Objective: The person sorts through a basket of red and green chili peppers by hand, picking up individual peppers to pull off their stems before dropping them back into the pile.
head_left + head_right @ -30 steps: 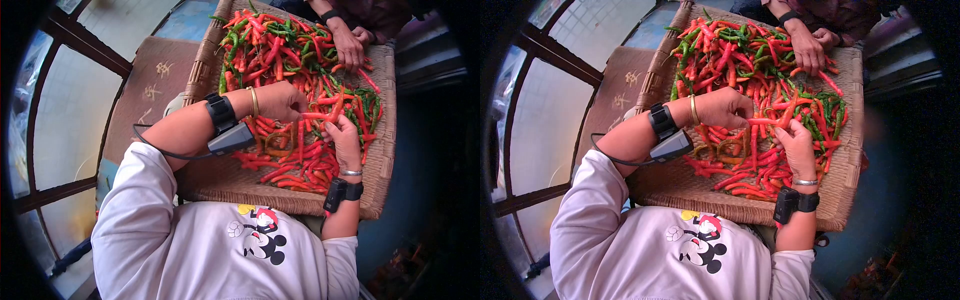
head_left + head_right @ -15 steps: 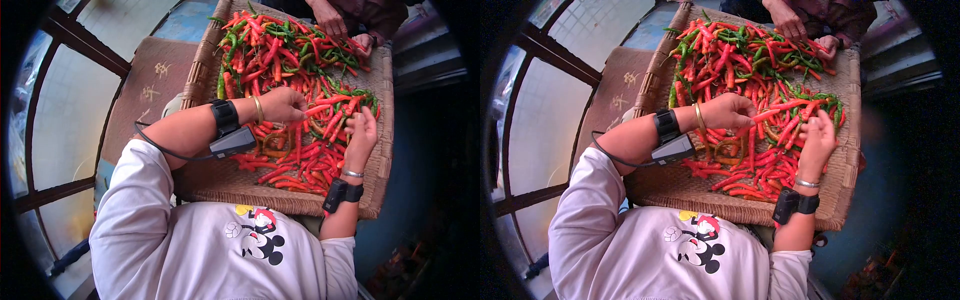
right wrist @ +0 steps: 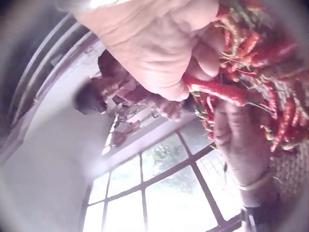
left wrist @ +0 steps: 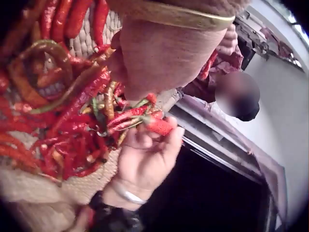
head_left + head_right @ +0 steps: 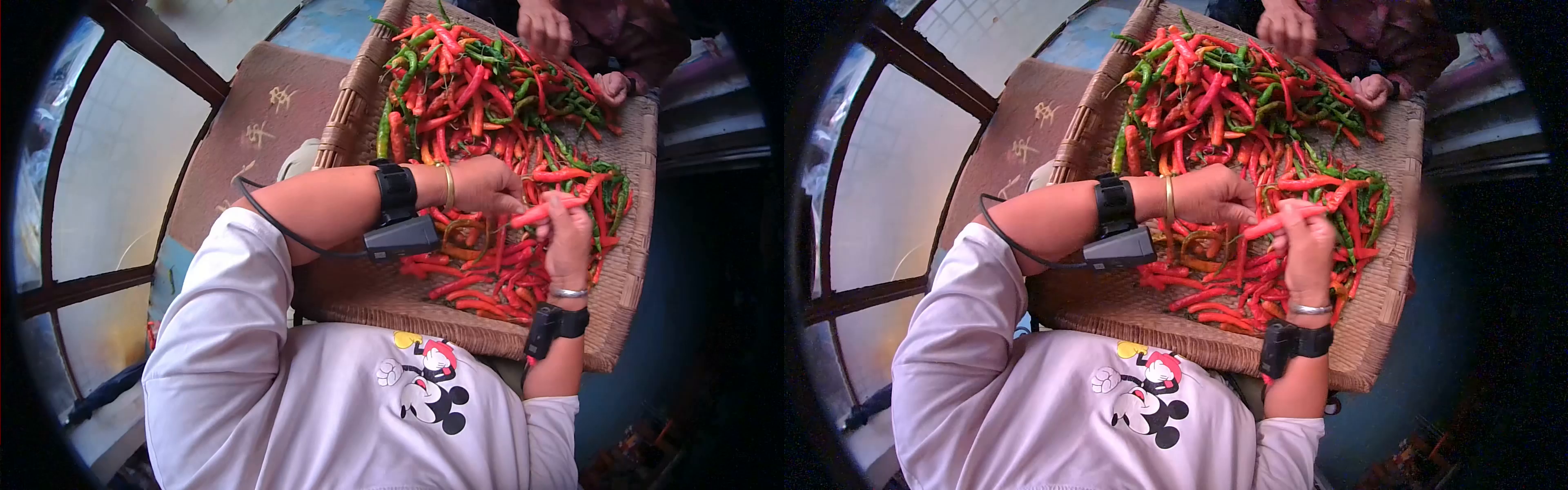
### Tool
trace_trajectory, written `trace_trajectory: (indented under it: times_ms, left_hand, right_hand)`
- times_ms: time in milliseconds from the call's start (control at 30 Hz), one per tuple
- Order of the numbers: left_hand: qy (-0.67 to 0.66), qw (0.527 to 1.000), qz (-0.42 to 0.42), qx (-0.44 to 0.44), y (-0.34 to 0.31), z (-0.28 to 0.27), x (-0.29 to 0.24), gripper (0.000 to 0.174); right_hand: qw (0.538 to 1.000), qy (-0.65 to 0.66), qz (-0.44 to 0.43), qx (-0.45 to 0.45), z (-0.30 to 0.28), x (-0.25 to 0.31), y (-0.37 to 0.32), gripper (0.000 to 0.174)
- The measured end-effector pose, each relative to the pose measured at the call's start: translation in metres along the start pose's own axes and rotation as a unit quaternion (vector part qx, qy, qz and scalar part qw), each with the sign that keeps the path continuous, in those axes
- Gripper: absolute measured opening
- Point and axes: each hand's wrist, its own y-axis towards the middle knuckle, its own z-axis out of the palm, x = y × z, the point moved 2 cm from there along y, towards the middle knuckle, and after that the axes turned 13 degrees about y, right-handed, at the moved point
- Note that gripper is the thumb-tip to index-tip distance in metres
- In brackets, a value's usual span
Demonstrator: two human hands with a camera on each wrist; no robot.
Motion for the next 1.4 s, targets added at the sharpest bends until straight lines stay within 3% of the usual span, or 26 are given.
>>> trace_trajectory:
  times_ms: [33,100,133,200,233,300,367,467,533,567,667,900,967,1100,1167,1233,1300,1367,1400]
  left_hand:
    - [-0.001,1.000,-0.001,-0.001,0.000,0.001,0.003,0.020]
    - [0.245,0.967,0.073,-0.008,0.000,0.005,0.002,0.015]
    - [0.302,0.950,0.078,0.023,0.000,0.006,-0.003,0.015]
    - [0.327,0.938,0.110,0.014,-0.003,0.012,-0.006,0.017]
    - [0.352,0.925,0.143,0.004,-0.005,0.014,-0.008,0.019]
    - [0.367,0.917,0.151,0.034,-0.006,0.019,-0.010,0.024]
    - [0.426,0.886,0.175,0.054,-0.006,0.026,-0.008,0.026]
    - [0.389,0.899,0.177,0.094,-0.002,0.038,0.003,0.028]
    - [0.407,0.891,0.165,0.113,-0.002,0.034,-0.003,0.028]
    - [0.424,0.883,0.153,0.130,-0.002,0.032,-0.006,0.027]
    - [0.439,0.877,0.166,0.107,-0.003,0.025,-0.008,0.024]
    - [0.469,0.864,0.157,0.094,0.001,0.022,-0.002,0.020]
    - [0.454,0.880,0.084,0.110,0.004,0.012,-0.006,0.020]
    - [0.361,0.928,0.082,0.043,0.005,-0.011,0.001,0.019]
    - [0.242,0.960,0.136,-0.029,0.002,-0.024,0.002,0.015]
    - [0.194,0.970,0.140,-0.036,0.001,-0.034,-0.003,0.014]
    - [0.110,0.988,0.105,-0.028,-0.001,-0.043,-0.007,0.015]
    - [0.115,0.985,0.108,-0.069,0.000,-0.048,-0.003,0.016]
    - [0.131,0.981,0.058,-0.135,0.002,-0.052,0.003,0.016]
  right_hand:
    - [0.999,0.025,-0.016,-0.019,-0.011,0.003,0.005,0.016]
    - [0.991,0.120,-0.055,-0.025,-0.027,0.016,0.007,0.018]
    - [0.977,0.193,-0.082,-0.044,-0.035,0.019,0.009,0.021]
    - [0.932,0.339,-0.119,-0.048,-0.050,0.023,0.013,0.028]
    - [0.932,0.340,-0.118,-0.048,-0.053,0.021,0.014,0.028]
    - [0.916,0.359,-0.043,-0.175,-0.056,0.017,0.013,0.029]
    - [0.939,0.343,0.005,-0.025,-0.054,0.008,0.011,0.029]
    - [0.959,0.278,0.036,0.045,-0.026,0.013,0.003,0.025]
    - [0.996,0.071,0.033,0.052,-0.016,0.013,0.000,0.021]
    - [0.996,0.071,0.033,0.053,-0.013,0.011,0.000,0.021]
    - [0.993,-0.097,0.042,0.049,-0.006,0.005,-0.002,0.021]
    - [0.964,-0.251,-0.007,0.085,-0.004,-0.011,0.001,0.021]
    - [0.960,-0.262,-0.036,0.092,-0.001,-0.013,0.001,0.021]
    - [0.941,-0.303,-0.086,0.125,0.001,-0.013,0.000,0.022]
    - [0.923,-0.337,-0.109,0.147,0.003,-0.010,-0.001,0.022]
    - [0.970,-0.185,0.074,0.136,0.008,-0.006,-0.007,0.021]
    - [0.974,-0.158,0.068,0.145,0.005,-0.006,-0.006,0.021]
    - [0.978,-0.130,0.061,0.154,0.000,-0.003,-0.005,0.021]
    - [0.985,-0.091,0.066,0.134,-0.002,0.001,-0.005,0.022]
